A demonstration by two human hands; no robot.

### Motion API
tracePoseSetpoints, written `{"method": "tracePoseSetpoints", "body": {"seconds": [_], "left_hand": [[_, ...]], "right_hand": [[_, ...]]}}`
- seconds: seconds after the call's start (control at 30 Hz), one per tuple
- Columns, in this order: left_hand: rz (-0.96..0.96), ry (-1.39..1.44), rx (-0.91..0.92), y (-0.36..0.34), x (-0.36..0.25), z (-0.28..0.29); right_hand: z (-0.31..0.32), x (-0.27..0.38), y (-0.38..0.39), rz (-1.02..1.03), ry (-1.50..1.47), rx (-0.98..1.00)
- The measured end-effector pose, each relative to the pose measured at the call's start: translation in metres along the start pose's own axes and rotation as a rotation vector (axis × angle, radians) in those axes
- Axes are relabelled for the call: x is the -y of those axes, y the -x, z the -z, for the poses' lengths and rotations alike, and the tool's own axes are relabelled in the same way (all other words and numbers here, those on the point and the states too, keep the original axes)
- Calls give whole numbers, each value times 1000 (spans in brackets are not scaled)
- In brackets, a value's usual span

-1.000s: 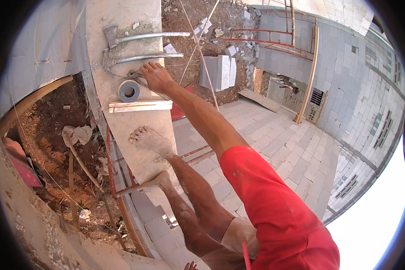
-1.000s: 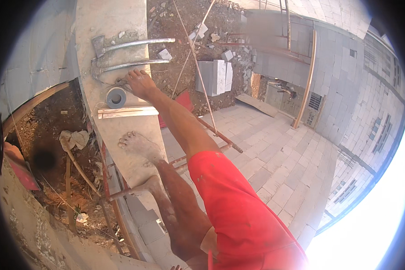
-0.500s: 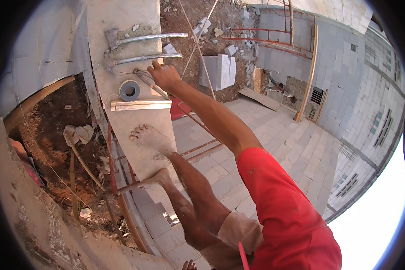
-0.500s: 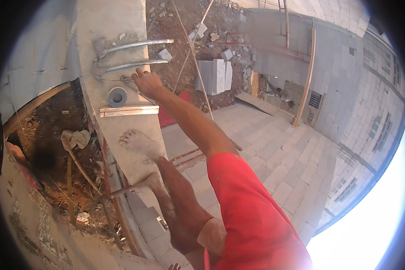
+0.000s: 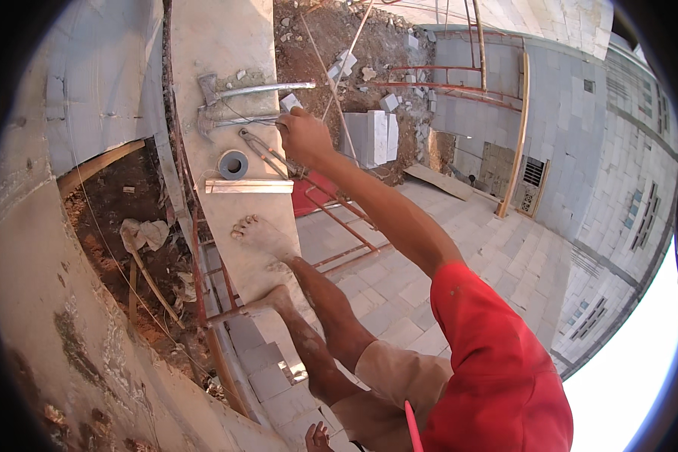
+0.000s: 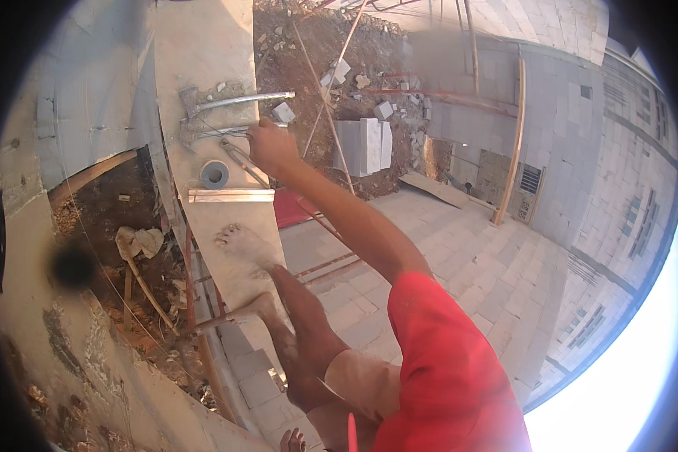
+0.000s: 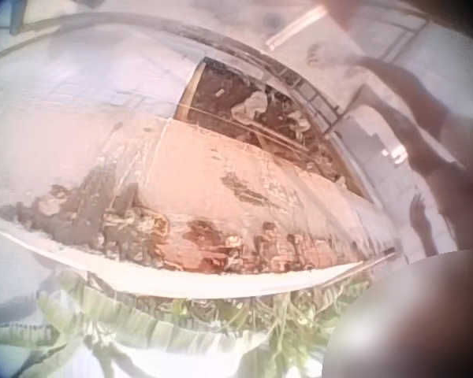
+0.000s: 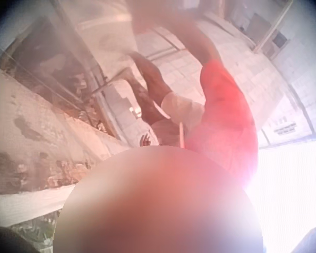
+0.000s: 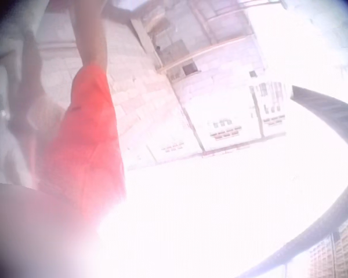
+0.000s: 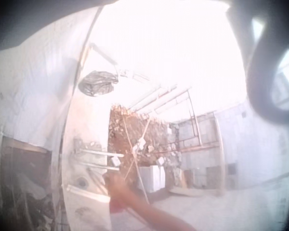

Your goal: The person installs wooden planks on a curved wall using a hammer and nails. They position the planks, hammer nails into the wall, and adjust the wood to fit the structure.

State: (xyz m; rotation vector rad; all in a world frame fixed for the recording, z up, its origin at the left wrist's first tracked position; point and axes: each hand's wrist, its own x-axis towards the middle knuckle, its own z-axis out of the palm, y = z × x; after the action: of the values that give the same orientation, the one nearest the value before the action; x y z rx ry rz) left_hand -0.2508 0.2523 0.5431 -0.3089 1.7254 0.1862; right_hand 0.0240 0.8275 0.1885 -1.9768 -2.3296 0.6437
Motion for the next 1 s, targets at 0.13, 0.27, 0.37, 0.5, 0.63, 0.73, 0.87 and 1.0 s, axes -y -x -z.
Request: {"method": "tracePoseSetpoints", "body": {"seconds": [0.13,0.27,0.37,0.5,0.63,0.73,0.87,1.0], "left_hand": [[-381,-235,86,5,-40,-47],[-363,-57,159,72,-137,-85],[-571,-16,177,123,-224,-107],[-859,39,144,195,-300,-104],[-880,-34,184,262,-314,-86],[-874,42,176,303,-310,-72],[-1015,150,-61,339,-298,-55],[-1261,156,-374,352,-287,-36]], "right_hand": [[82,48,72,-358,-735,144],[192,128,133,-874,-1688,198],[275,194,147,-830,-1859,296],[371,272,163,-702,-1914,496],[439,327,176,-599,-2054,497],[477,358,182,-438,-2043,496],[515,385,189,-131,-1568,373],[544,403,196,53,-1477,468]]}}
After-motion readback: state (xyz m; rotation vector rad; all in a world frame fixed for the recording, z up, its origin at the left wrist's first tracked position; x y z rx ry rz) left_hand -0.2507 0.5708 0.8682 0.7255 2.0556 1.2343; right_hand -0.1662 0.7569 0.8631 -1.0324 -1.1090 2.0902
